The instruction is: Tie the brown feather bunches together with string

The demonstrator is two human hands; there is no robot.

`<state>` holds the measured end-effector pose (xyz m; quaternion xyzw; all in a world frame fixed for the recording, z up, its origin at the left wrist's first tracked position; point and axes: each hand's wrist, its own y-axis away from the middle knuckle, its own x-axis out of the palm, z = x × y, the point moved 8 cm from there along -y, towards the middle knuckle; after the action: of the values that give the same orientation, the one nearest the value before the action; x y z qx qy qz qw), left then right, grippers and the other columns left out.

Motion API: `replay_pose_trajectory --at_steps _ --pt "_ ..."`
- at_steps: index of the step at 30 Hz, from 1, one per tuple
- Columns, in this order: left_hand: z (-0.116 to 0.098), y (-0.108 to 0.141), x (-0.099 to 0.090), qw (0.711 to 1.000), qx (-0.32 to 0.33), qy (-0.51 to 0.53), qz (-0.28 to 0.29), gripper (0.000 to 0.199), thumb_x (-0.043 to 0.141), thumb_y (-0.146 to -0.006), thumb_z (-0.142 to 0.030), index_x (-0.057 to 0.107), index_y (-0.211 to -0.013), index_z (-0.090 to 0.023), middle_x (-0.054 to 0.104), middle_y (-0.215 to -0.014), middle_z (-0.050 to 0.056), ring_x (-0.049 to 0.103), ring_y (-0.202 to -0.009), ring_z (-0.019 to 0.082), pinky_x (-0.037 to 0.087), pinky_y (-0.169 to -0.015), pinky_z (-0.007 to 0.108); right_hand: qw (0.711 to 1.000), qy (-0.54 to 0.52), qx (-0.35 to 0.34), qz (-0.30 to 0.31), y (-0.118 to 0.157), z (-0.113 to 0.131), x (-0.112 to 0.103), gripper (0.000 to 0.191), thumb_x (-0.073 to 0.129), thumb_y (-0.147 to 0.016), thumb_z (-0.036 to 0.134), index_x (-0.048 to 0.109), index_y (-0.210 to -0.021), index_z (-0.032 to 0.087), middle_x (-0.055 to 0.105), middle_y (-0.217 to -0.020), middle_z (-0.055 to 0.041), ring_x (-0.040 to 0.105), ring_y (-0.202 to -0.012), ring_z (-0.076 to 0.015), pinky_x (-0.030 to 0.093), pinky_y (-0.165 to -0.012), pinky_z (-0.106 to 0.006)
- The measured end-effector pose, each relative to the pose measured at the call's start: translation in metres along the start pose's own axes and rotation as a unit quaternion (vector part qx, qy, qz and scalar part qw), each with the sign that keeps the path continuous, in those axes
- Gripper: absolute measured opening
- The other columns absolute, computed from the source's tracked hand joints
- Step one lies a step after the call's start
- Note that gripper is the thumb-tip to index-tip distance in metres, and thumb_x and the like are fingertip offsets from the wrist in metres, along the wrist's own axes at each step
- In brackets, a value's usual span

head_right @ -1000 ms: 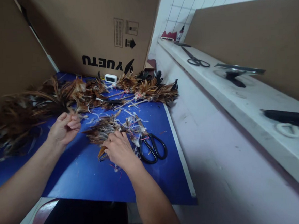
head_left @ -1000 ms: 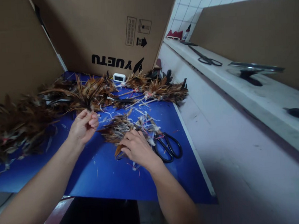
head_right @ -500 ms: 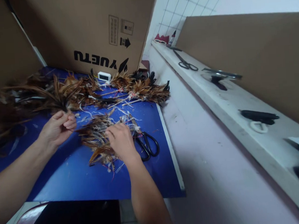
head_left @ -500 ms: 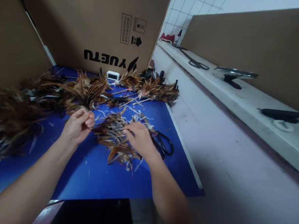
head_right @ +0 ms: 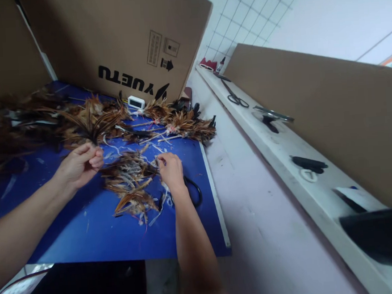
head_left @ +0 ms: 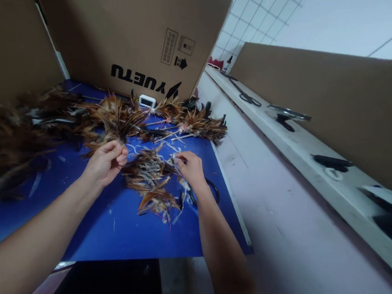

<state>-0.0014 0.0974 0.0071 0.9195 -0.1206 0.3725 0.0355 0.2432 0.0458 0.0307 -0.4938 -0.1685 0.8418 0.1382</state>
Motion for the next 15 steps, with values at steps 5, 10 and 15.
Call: replay_pose_trajectory --at_steps 5,10,15 --pt "0.0 0.002 0.003 1.0 -0.006 0.001 -0.011 0.026 0.078 -0.064 -0.003 0.054 -0.062 -0.012 0.062 -0.056 0.003 0.046 -0.041 0.005 0.038 -0.04 0.014 0.975 0.149 -0.112 0.122 -0.032 0.025 0.036 0.028 0.046 -0.088 0.008 0.069 -0.103 0.017 0.069 -0.105 -0.0091 0.059 -0.102 -0.0215 0.043 -0.093 -0.032" --pt "0.002 0.001 0.0 1.0 -0.006 0.012 -0.016 0.022 0.078 -0.065 -0.005 0.057 -0.063 -0.013 0.062 -0.056 0.002 0.045 -0.041 0.005 0.037 -0.04 0.014 0.922 0.276 -0.179 0.204 -0.058 0.036 0.068 0.031 0.041 -0.094 0.011 0.064 -0.113 0.016 0.064 -0.113 -0.0116 0.055 -0.106 -0.0236 0.042 -0.091 -0.034" --pt "0.004 -0.001 -0.002 1.0 -0.002 0.008 -0.002 0.021 0.081 -0.066 -0.012 0.06 -0.062 -0.013 0.063 -0.059 0.001 0.046 -0.043 0.004 0.038 -0.041 0.014 0.899 0.3 -0.211 0.241 -0.072 0.035 0.089 0.029 0.039 -0.094 0.011 0.066 -0.102 0.01 0.064 -0.11 -0.0184 0.053 -0.106 -0.0277 0.04 -0.089 -0.039"
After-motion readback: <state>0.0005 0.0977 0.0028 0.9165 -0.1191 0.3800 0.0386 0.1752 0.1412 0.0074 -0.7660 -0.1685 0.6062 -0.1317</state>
